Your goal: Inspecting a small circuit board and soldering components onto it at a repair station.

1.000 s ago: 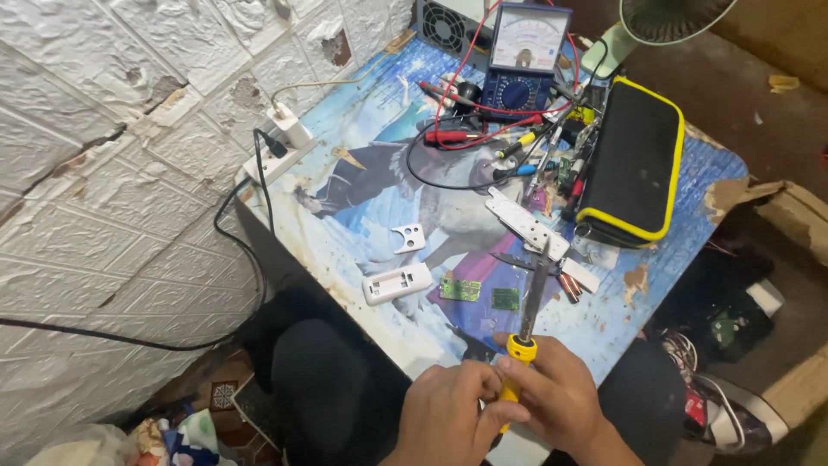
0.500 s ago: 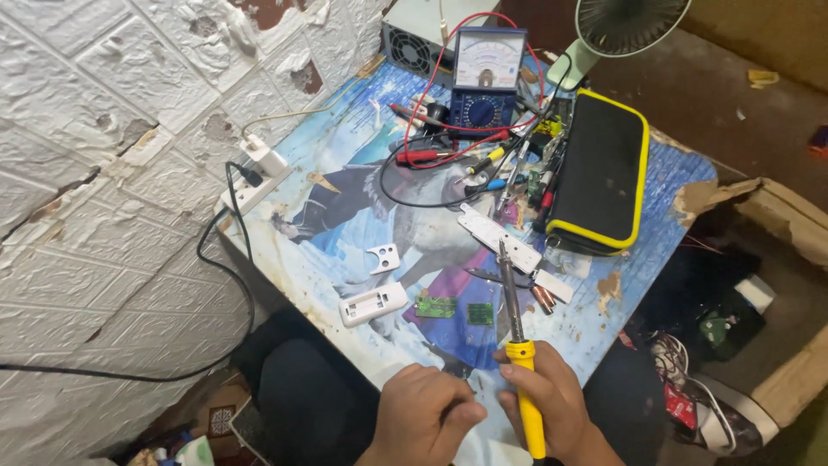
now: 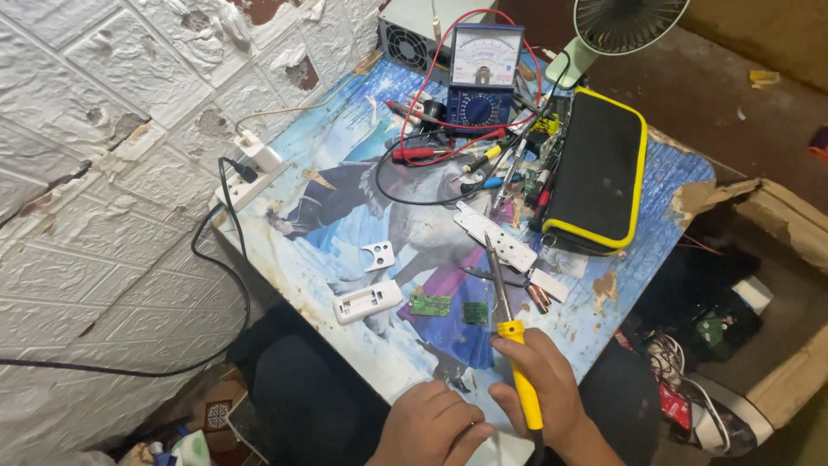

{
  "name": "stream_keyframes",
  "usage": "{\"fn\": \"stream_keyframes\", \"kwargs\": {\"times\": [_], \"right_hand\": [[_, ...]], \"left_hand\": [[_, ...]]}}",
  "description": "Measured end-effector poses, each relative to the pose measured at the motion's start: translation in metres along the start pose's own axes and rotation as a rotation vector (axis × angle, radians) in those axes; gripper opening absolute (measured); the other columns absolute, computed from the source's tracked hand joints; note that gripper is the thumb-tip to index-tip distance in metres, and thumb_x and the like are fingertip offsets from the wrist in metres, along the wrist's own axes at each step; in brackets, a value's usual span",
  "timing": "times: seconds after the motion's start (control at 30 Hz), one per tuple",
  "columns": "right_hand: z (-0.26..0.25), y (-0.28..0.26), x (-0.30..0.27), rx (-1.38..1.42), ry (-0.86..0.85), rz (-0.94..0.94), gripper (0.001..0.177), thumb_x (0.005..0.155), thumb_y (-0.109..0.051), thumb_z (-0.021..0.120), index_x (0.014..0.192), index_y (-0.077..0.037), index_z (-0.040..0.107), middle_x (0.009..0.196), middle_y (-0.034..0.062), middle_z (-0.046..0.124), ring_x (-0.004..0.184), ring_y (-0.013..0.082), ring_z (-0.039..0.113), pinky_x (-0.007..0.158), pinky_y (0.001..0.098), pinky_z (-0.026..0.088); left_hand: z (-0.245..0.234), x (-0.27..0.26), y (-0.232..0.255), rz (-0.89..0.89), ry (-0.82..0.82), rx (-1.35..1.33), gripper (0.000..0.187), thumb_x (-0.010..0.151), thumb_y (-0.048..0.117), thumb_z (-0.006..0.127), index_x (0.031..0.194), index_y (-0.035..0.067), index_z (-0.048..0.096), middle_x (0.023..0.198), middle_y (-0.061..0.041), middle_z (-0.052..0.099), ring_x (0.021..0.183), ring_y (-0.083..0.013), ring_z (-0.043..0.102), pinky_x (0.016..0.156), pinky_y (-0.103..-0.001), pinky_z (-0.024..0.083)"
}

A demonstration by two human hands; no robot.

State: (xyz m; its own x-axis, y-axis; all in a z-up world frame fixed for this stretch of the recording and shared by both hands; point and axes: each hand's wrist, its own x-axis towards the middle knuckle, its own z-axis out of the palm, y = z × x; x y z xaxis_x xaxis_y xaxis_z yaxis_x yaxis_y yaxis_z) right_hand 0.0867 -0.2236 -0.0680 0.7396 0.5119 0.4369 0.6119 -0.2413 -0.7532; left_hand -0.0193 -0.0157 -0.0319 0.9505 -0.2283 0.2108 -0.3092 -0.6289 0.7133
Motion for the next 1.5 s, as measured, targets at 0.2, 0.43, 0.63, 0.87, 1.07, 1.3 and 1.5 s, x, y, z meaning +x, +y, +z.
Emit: {"fn": "stream_keyframes", "kwargs": {"times": [0.2,0.43,0.63,0.87,1.07,1.3,1.5], "right_hand": [[0.005,0.004,0.0,-0.137,-0.047,-0.043,0.048,0.109,-0.046,0.066,0.144,-0.014,0.062,0.104,0.0155,0.068,0.086,0.0266,0.064,0.075,0.0417,0.053],[0.007,0.01,-0.001,-0.295,-0.068,-0.078,0.048,0.101,-0.033,0.081,0.142,-0.017,0.064,0.123,0.0175,0.079,0.092,0.0324,0.074,0.08,0.0434,0.06],[0.008,0.015,-0.011,-0.491,-0.108,-0.043,0.046,0.103,-0.033,0.08,0.144,-0.017,0.063,0.128,0.02,0.079,0.104,0.0351,0.078,0.083,0.0456,0.061],[0.01,0.016,-0.017,-0.592,-0.089,-0.134,0.053,0.105,-0.018,0.089,0.152,-0.017,0.065,0.135,0.0241,0.077,0.117,0.0408,0.079,0.093,0.0486,0.061],[0.011,0.007,-0.017,-0.743,-0.151,0.041,0.055,0.108,-0.018,0.085,0.16,-0.022,0.065,0.154,0.0242,0.074,0.134,0.043,0.075,0.1,0.0516,0.061],[0.017,0.003,-0.015,-0.956,-0.161,-0.102,0.062,0.108,-0.025,0.079,0.165,-0.03,0.057,0.154,0.0219,0.076,0.113,0.0408,0.079,0.079,0.0497,0.061],[0.027,-0.01,-0.01,-0.989,-0.113,-0.226,0.05,0.112,-0.031,0.078,0.158,-0.03,0.06,0.13,0.0128,0.075,0.09,0.036,0.073,0.065,0.0492,0.053]], "left_hand": [[-0.009,-0.006,0.008,-0.021,0.147,-0.078,0.032,0.112,0.033,0.073,0.096,0.009,0.085,0.088,-0.007,0.084,0.077,-0.0236,0.074,0.064,-0.04,0.055],[-0.063,-0.031,0.011,0.122,0.543,0.058,0.034,0.114,0.029,0.059,0.091,0.01,0.074,0.074,-0.005,0.068,0.06,-0.028,0.059,0.059,-0.038,0.047],[-0.077,-0.129,-0.021,-0.243,0.938,-0.098,0.018,0.111,0.022,0.064,0.113,0.006,0.073,0.079,-0.006,0.059,0.057,-0.012,0.046,0.053,-0.026,0.038],[-0.089,-0.199,-0.04,-0.547,1.063,-0.166,0.018,0.109,0.021,0.067,0.117,0.009,0.079,0.09,-0.003,0.077,0.067,-0.012,0.071,0.065,-0.027,0.058],[-0.106,-0.209,-0.037,-0.406,0.862,-0.251,0.019,0.109,0.02,0.065,0.113,0.007,0.079,0.087,-0.005,0.077,0.07,-0.0147,0.074,0.073,-0.03,0.061],[-0.116,-0.234,-0.051,-0.441,0.707,-0.357,0.022,0.107,0.023,0.067,0.112,0.01,0.083,0.089,-0.004,0.081,0.077,-0.0155,0.079,0.075,-0.033,0.067],[-0.11,-0.252,-0.055,-0.372,0.704,-0.417,0.022,0.108,0.022,0.066,0.112,0.009,0.083,0.083,-0.003,0.08,0.077,-0.0152,0.077,0.073,-0.034,0.067]]}}
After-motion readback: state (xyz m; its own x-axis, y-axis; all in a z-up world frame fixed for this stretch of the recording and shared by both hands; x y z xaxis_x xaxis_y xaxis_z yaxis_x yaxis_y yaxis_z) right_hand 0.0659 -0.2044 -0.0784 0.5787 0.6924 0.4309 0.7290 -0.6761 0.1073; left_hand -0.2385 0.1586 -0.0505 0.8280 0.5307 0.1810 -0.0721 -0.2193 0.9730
